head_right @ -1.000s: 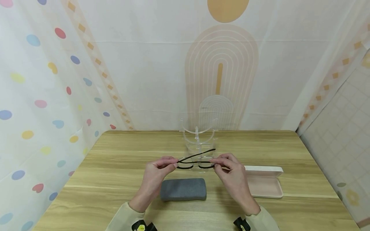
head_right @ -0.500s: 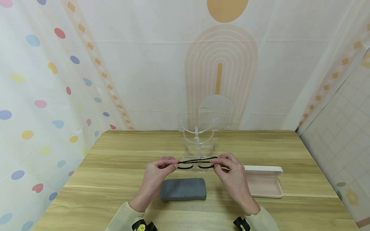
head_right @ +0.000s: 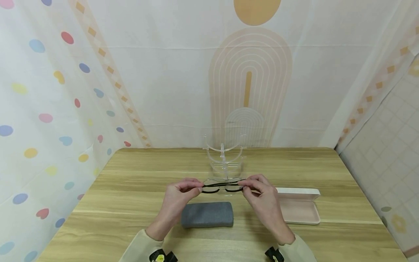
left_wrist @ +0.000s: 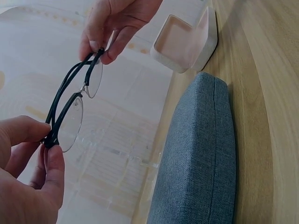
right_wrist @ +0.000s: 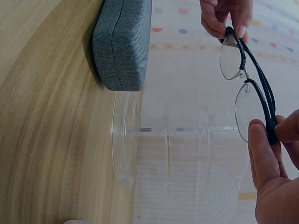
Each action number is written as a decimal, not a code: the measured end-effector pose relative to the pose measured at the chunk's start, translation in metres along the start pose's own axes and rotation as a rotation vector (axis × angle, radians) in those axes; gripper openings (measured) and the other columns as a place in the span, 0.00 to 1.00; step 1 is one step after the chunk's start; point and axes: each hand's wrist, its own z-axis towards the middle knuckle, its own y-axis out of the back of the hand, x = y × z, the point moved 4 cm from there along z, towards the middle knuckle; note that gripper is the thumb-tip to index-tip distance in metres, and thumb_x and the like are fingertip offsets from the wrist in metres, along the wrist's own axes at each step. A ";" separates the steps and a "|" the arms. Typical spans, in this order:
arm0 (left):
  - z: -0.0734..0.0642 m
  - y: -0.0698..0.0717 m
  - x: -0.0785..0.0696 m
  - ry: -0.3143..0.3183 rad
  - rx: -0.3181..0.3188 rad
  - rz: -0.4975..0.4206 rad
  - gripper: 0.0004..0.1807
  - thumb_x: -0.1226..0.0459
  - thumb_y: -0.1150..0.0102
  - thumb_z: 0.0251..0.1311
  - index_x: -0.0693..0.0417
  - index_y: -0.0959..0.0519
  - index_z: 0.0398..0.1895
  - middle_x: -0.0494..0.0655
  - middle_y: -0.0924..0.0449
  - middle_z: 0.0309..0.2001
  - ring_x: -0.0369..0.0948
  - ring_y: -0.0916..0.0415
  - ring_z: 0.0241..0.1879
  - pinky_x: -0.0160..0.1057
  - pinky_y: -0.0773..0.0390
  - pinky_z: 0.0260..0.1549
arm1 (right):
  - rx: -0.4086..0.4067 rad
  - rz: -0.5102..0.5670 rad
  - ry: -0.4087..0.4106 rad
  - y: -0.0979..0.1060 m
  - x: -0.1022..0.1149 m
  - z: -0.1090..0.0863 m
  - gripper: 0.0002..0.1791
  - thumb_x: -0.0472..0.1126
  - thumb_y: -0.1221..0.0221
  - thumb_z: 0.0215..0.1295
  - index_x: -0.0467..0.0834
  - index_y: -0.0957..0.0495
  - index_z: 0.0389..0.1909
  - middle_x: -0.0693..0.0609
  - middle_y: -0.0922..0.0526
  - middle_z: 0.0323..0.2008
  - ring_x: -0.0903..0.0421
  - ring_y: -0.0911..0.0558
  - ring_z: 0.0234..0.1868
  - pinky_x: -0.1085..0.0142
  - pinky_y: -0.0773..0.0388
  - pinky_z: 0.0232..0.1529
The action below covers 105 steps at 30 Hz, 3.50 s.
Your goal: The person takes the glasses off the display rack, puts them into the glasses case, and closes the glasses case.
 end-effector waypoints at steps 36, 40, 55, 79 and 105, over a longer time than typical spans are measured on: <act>-0.003 -0.031 0.002 -0.025 0.136 -0.116 0.14 0.77 0.32 0.60 0.67 0.14 0.50 0.55 0.18 0.54 0.39 0.19 0.49 0.29 0.18 0.43 | 0.022 0.062 -0.067 0.039 -0.013 -0.018 0.13 0.27 0.39 0.70 0.33 0.17 0.54 0.51 0.20 0.53 0.63 0.13 0.45 0.70 0.16 0.45; -0.002 -0.036 0.002 -0.041 0.148 -0.105 0.14 0.77 0.32 0.60 0.68 0.14 0.50 0.55 0.17 0.53 0.39 0.19 0.47 0.29 0.19 0.41 | 0.049 0.097 -0.045 0.046 -0.015 -0.021 0.14 0.26 0.40 0.71 0.30 0.20 0.55 0.55 0.18 0.50 0.61 0.13 0.45 0.67 0.15 0.45; -0.002 -0.057 0.004 -0.027 0.168 -0.127 0.11 0.72 0.30 0.61 0.64 0.12 0.47 0.52 0.14 0.50 0.39 0.17 0.45 0.30 0.18 0.42 | 0.059 0.158 0.019 0.069 -0.021 -0.024 0.14 0.22 0.41 0.69 0.24 0.22 0.54 0.50 0.11 0.41 0.60 0.11 0.41 0.71 0.16 0.43; -0.005 -0.095 0.005 -0.031 0.169 -0.193 0.09 0.70 0.29 0.62 0.66 0.12 0.44 0.54 0.12 0.45 0.37 0.17 0.41 0.30 0.20 0.41 | -0.009 0.044 -0.096 0.101 -0.033 -0.037 0.13 0.28 0.39 0.72 0.28 0.20 0.55 0.53 0.12 0.37 0.60 0.13 0.36 0.69 0.15 0.39; -0.008 -0.134 0.013 0.007 0.106 -0.298 0.08 0.74 0.29 0.60 0.67 0.13 0.42 0.52 0.12 0.41 0.38 0.17 0.39 0.29 0.19 0.39 | -0.120 -0.146 -0.170 0.130 -0.046 -0.042 0.13 0.36 0.36 0.72 0.34 0.16 0.53 0.69 0.13 0.42 0.73 0.17 0.42 0.82 0.23 0.43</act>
